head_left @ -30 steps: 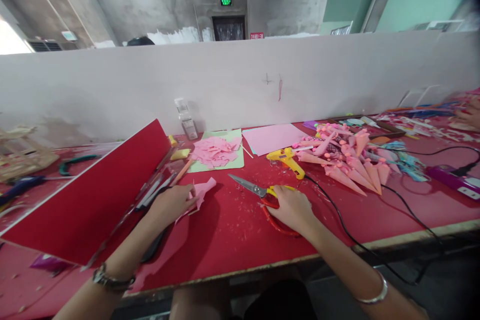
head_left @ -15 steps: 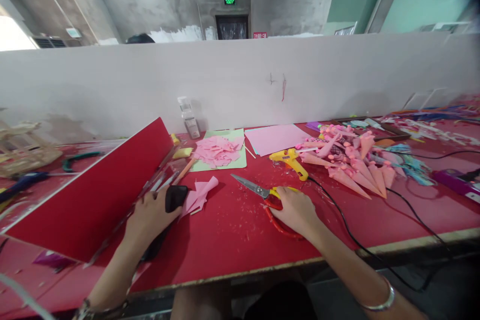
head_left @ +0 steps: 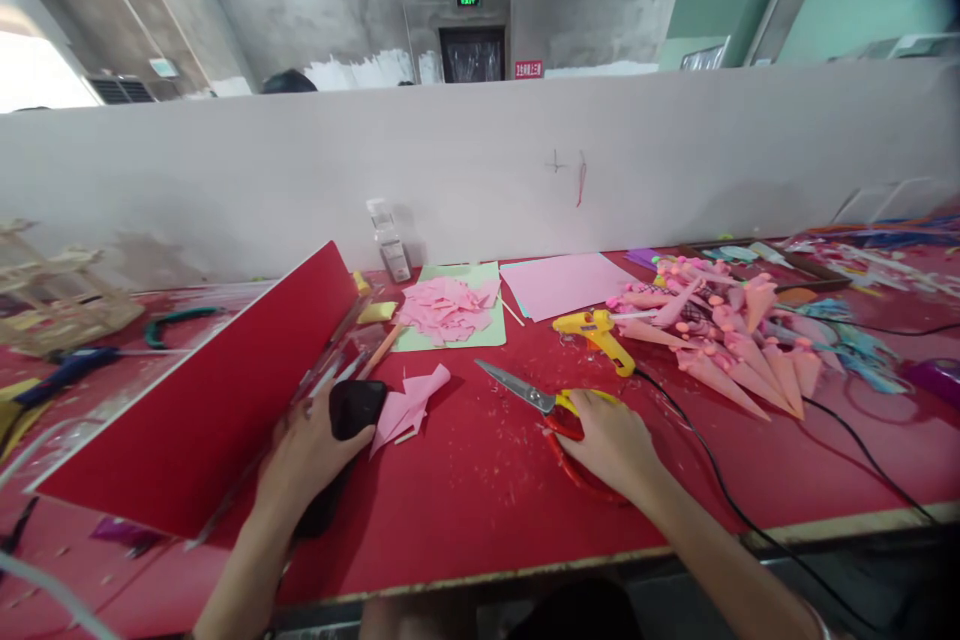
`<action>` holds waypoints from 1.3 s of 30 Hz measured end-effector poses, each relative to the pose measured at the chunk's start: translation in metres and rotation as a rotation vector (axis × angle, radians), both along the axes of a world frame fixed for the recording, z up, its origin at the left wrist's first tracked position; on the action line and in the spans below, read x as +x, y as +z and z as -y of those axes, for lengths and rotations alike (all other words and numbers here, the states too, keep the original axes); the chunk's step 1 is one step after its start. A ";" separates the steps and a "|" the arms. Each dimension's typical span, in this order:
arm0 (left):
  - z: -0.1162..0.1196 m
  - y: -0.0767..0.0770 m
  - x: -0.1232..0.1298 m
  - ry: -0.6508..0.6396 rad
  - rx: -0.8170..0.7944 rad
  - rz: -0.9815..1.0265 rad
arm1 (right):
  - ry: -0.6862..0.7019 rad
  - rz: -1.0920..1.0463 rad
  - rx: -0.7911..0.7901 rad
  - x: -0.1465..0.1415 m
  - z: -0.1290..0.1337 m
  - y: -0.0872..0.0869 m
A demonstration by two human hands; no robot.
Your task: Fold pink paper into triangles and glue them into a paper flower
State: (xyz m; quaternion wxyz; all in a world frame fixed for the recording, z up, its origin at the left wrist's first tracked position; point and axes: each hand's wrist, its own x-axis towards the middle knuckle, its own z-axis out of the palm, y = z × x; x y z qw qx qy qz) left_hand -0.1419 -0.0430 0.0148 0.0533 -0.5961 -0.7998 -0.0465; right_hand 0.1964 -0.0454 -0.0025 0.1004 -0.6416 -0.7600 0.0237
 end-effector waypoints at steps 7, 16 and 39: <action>0.003 -0.004 0.002 0.018 0.017 0.018 | 0.019 0.003 -0.001 -0.001 -0.002 -0.001; -0.001 -0.005 -0.002 0.013 0.007 0.075 | 0.013 -0.004 -0.008 -0.001 -0.002 -0.004; 0.033 0.005 0.144 -0.520 -0.238 1.392 | 0.040 -0.775 -0.028 -0.059 0.011 0.021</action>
